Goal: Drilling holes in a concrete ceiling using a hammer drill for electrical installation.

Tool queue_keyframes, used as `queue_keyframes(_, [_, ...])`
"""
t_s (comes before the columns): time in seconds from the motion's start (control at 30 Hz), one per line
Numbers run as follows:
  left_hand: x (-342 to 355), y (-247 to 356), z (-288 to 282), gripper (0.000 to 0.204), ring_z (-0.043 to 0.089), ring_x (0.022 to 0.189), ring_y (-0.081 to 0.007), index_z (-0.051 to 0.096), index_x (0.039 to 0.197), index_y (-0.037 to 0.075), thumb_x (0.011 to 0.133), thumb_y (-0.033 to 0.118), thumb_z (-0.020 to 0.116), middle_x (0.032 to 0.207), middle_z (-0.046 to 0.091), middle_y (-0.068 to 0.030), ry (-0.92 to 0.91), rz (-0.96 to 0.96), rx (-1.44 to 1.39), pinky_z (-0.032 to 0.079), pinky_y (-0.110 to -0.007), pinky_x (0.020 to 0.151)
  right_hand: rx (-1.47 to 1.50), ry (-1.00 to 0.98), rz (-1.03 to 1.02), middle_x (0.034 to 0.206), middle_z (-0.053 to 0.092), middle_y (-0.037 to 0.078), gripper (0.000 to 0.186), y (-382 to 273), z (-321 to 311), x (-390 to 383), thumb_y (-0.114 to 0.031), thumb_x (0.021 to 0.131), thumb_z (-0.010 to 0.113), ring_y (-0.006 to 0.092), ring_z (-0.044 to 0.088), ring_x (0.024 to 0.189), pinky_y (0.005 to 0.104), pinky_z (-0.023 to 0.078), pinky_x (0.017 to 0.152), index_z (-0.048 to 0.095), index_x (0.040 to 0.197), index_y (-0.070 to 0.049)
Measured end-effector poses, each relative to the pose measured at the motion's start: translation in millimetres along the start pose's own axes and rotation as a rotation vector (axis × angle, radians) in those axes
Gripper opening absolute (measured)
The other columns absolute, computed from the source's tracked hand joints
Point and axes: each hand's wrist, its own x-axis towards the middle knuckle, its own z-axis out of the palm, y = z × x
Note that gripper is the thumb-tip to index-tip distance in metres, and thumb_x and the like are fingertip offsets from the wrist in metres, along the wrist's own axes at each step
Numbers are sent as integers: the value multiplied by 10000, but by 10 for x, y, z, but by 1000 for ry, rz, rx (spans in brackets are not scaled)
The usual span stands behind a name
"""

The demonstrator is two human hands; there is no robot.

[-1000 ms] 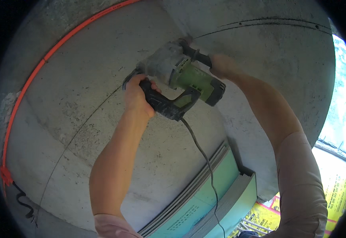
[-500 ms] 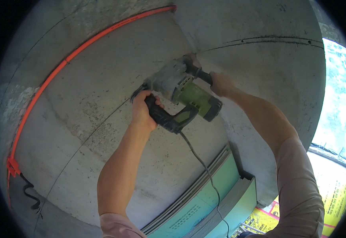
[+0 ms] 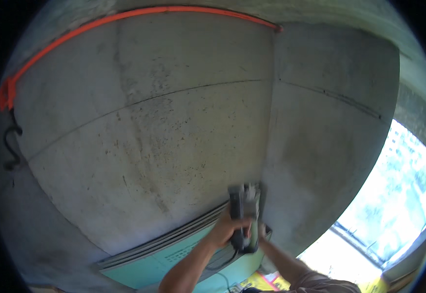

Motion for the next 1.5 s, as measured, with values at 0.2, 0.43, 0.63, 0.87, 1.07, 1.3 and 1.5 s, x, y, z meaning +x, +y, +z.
queue_keyframes(0.2, [-645,-1165,-213,527,592,575,-189,394,1262,86,839,29,703,740,561,-68,395,24,-175,547,-399,569,-613,106,130,814,705,108,240,1858,215,-1312,-264,889,604,281,698,781,422,543,690,702,979,-63])
queue_keyframes(0.43, [-1044,-1332,81,623,565,591,-161,343,1306,79,830,122,742,756,545,-58,860,69,-358,504,-334,471,-1208,-337,279,892,707,118,304,1091,401,-1660,-265,901,560,262,696,833,431,537,716,672,1090,-54])
queue_keyframes(0.63, [-1282,-1651,133,807,667,862,-255,315,1381,-26,806,314,767,1083,620,-194,1095,79,-232,556,-366,671,-526,-359,717,1038,685,70,480,439,1489,-693,-468,981,510,198,660,940,385,518,770,631,1191,-54])
queue_keyframes(0.87, [-1418,-1846,133,1170,591,1182,-366,99,1536,-35,795,706,619,1311,560,-263,1273,-80,-93,470,-400,979,-298,-185,1020,1081,683,59,561,682,2458,-402,-570,963,540,241,652,999,394,535,889,605,1247,-91])
queue_keyframes(1.07, [-1635,-1851,250,1286,567,1205,-385,-133,1528,-42,793,788,518,1438,427,-288,1184,-120,-109,444,-389,997,-446,-168,1267,890,678,81,548,908,2624,-298,-610,903,609,264,665,782,455,567,711,632,1116,-105])
queue_keyframes(1.3, [-2217,-1635,306,944,639,1031,-409,305,1430,-126,841,501,692,1079,658,-276,719,-57,440,494,-423,897,-681,-201,1243,835,663,82,361,604,2855,-509,-387,889,718,249,665,734,396,559,646,619,1054,-82])
queue_keyframes(1.5, [-3169,-1881,-112,510,647,1003,-423,660,1137,33,830,437,708,993,691,-221,960,-43,666,490,-515,866,-964,-632,1110,700,586,41,158,383,3356,-758,-51,764,650,176,555,553,327,465,515,634,920,-35])
